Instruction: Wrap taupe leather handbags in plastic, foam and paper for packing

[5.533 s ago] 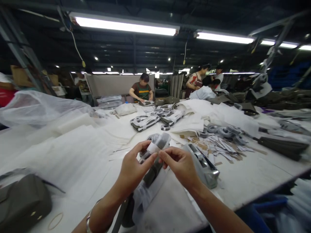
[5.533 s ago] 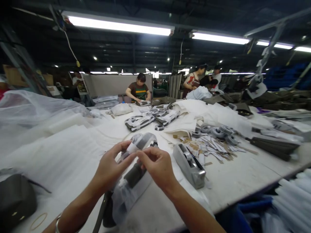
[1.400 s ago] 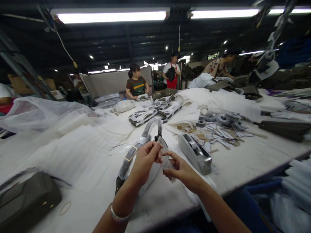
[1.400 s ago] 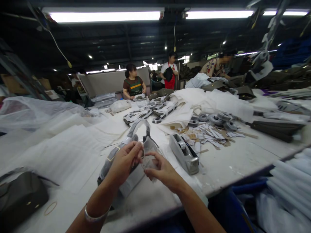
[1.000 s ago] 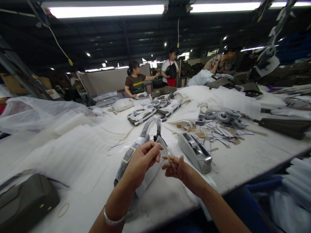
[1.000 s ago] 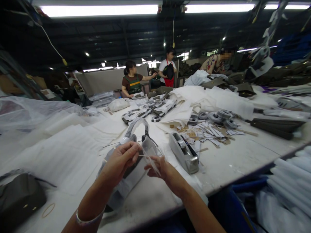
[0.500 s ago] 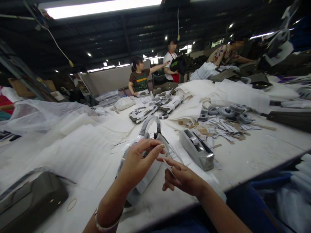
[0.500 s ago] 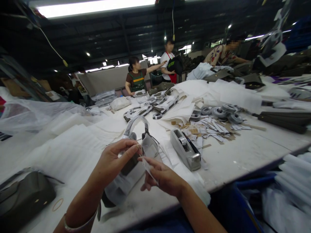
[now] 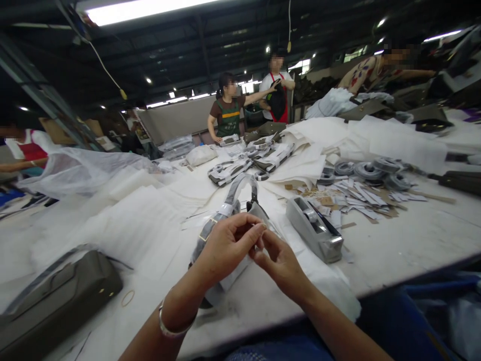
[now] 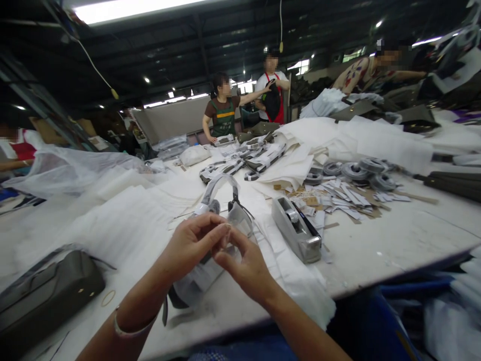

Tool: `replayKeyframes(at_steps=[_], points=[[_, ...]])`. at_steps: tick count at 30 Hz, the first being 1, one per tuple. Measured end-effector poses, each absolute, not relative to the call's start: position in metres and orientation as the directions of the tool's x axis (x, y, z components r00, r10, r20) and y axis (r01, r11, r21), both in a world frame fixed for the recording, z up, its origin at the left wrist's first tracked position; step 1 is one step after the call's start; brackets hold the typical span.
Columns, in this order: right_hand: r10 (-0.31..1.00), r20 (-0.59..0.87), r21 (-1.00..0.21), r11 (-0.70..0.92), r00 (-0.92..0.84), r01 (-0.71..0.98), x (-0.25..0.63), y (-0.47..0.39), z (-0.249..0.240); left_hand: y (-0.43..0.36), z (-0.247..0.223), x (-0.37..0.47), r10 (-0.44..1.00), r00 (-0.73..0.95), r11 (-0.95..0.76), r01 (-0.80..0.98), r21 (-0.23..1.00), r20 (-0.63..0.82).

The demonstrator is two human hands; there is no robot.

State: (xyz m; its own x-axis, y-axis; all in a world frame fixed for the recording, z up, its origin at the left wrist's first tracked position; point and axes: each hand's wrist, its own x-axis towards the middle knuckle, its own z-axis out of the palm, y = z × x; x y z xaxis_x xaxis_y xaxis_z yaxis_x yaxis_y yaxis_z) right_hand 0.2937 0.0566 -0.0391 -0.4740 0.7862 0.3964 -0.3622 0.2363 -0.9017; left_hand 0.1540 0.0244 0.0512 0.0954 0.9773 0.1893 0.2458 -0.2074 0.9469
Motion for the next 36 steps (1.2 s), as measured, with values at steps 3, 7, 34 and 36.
replayKeyframes(at_steps=[3,7,34,36], points=[[0.817,0.279,-0.919,0.074,-0.504,-0.388,0.289,0.052,-0.038,0.015,0.05,0.141,0.981,0.084,-0.192,0.237,0.952,0.177],[0.876,0.092,-0.964,-0.04,-0.473,-0.263,0.291,0.054,-0.047,0.002,0.052,0.098,0.981,0.039,-0.193,0.344,0.919,0.192],[0.772,-0.032,-0.989,-0.117,-0.635,-0.093,0.229,0.04,-0.05,-0.011,-0.041,-0.012,0.998,0.037,0.045,-0.116,0.992,-0.04],[0.757,-0.064,-0.981,-0.167,-0.65,-0.098,0.228,0.036,-0.051,-0.015,-0.042,-0.008,0.999,0.005,0.045,-0.112,0.993,-0.045]])
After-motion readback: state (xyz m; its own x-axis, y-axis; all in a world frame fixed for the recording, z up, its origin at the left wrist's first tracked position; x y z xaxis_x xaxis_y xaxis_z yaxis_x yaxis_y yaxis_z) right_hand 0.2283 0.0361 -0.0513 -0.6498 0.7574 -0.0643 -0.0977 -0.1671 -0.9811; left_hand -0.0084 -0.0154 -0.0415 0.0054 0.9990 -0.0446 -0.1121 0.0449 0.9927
